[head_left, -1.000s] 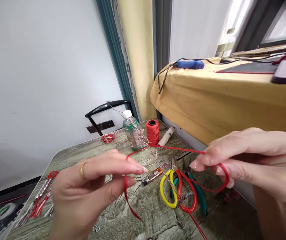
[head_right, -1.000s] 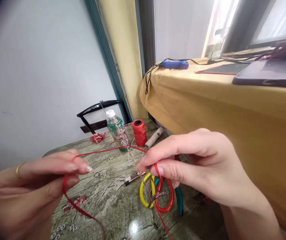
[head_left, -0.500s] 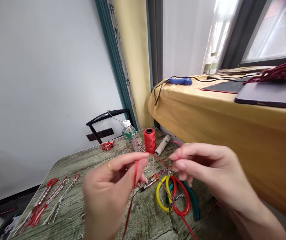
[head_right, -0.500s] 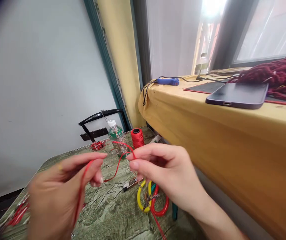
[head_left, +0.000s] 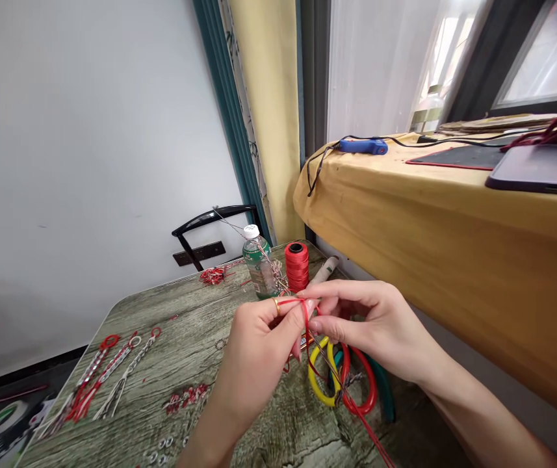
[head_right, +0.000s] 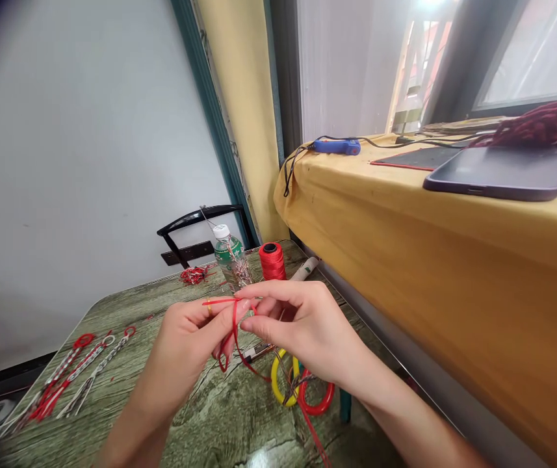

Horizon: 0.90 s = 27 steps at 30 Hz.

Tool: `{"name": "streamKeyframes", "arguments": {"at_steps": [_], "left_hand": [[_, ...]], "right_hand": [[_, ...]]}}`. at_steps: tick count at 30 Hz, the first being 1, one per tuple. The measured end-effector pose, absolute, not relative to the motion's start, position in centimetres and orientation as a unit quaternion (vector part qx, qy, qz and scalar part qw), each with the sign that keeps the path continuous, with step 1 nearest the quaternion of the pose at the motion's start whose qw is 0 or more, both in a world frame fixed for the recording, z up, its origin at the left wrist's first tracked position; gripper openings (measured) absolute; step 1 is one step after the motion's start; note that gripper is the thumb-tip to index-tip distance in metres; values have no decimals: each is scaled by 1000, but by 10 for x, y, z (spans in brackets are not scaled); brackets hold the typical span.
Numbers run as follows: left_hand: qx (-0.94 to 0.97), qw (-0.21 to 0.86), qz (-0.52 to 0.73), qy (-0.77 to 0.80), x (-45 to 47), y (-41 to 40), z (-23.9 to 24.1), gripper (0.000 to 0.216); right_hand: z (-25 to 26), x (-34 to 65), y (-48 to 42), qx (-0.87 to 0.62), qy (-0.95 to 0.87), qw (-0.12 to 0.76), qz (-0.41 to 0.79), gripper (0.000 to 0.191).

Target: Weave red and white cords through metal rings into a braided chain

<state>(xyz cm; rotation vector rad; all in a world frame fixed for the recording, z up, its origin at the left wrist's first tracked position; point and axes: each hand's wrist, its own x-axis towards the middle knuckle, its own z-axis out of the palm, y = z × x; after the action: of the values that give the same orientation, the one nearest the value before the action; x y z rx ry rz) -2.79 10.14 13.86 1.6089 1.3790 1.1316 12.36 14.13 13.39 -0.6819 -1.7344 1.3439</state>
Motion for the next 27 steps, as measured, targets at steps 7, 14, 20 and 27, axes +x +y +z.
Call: {"name": "streamKeyframes", "arguments": {"at_steps": [7, 14, 20, 27], "left_hand": [[683, 306, 391, 535, -31, 105, 139, 30], [730, 256, 305, 555, -40, 108, 140, 30], [769, 230, 188, 566, -48, 114, 135, 29], [646, 324, 489, 489, -43, 113, 138, 26]], "right_hand": [[131, 120, 143, -277, -601, 406, 630, 15], [132, 123, 146, -270, -561, 480, 619, 2], [135, 131, 146, -283, -559, 508, 590, 1], [136, 127, 144, -305, -587, 379, 647, 9]]}}
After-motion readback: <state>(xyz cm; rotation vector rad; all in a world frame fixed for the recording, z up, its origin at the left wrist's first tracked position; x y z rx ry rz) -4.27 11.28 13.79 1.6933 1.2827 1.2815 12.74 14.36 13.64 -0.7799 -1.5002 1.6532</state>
